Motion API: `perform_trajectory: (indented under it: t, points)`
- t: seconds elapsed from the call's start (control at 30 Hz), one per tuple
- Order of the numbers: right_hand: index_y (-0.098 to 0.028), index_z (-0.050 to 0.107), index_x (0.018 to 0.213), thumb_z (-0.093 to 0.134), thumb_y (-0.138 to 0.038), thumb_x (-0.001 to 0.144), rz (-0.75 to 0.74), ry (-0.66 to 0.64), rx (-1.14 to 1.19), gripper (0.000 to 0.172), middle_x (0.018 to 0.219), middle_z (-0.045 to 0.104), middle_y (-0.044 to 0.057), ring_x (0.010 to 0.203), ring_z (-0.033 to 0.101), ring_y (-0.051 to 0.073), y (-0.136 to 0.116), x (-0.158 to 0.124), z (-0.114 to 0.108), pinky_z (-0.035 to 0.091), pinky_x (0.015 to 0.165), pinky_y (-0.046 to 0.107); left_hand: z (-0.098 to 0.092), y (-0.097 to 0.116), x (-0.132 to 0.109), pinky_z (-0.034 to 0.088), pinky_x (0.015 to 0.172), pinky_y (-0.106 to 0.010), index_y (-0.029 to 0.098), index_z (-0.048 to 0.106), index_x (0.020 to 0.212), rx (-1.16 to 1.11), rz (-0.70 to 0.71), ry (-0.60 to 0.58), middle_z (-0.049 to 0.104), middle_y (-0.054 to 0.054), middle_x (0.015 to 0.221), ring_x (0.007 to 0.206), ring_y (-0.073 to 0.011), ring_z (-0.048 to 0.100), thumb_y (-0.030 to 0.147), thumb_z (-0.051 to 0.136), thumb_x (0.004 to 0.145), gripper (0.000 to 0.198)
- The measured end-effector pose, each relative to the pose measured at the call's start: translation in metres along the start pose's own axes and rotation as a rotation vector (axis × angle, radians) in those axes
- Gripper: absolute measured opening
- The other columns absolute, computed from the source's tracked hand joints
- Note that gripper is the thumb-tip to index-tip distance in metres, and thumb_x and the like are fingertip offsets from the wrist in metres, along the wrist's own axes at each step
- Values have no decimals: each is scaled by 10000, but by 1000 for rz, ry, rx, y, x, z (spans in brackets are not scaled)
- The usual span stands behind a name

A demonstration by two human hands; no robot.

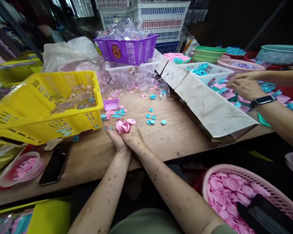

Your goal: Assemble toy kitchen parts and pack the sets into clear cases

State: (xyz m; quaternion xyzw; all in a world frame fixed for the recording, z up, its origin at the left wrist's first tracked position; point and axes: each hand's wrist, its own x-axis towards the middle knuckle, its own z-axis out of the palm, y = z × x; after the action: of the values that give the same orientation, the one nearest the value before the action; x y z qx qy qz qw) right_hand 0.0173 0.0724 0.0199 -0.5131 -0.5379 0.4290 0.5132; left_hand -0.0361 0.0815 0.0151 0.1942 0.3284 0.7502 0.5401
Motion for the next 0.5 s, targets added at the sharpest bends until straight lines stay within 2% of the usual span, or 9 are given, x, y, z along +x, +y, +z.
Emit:
perform_trajectory:
  t: [0.1, 0.23, 0.37, 0.43, 0.5]
  points:
    - [-243, 742, 1005, 806, -149, 739, -1, 17, -78, 289, 1026, 759, 31, 1057, 732, 306, -5, 2, -4, 604, 1079, 477, -1, -1, -5, 615, 1031, -378, 225, 713, 1075, -60, -45, -27, 772, -67, 1032, 1032, -243, 770, 897, 623, 857, 712]
    - [-221, 753, 1036, 790, -111, 720, -5, 0, -104, 337, 1014, 761, 30, 1040, 750, 306, -5, 8, -7, 618, 1053, 470, 3, -5, -5, 609, 1027, -360, 238, 760, 1180, -74, -52, -48, 792, -66, 1121, 1074, -237, 773, 763, 711, 889, 602]
    - [-222, 748, 1132, 818, -176, 717, 7, -32, -88, 423, 1018, 773, 21, 972, 768, 269, -4, 8, -12, 660, 960, 406, 7, -7, -5, 605, 932, -295, 204, 802, 1067, -132, -40, -6, 804, -49, 1016, 933, -194, 771, 585, 789, 845, 440]
    - [-216, 737, 1179, 830, -218, 722, -3, -69, -69, 467, 1063, 790, 25, 990, 777, 252, -5, 5, -14, 662, 952, 366, 6, -7, -4, 607, 890, -290, 192, 799, 1008, -162, -52, -3, 805, -48, 978, 886, -190, 767, 594, 776, 839, 436]
    - [-226, 732, 1231, 840, -278, 754, -18, -119, -5, 492, 1115, 808, 25, 1031, 787, 243, -7, 4, -13, 657, 964, 339, 4, -7, -2, 613, 848, -303, 196, 784, 983, -155, -69, -11, 804, -54, 961, 861, -198, 766, 683, 733, 849, 508]
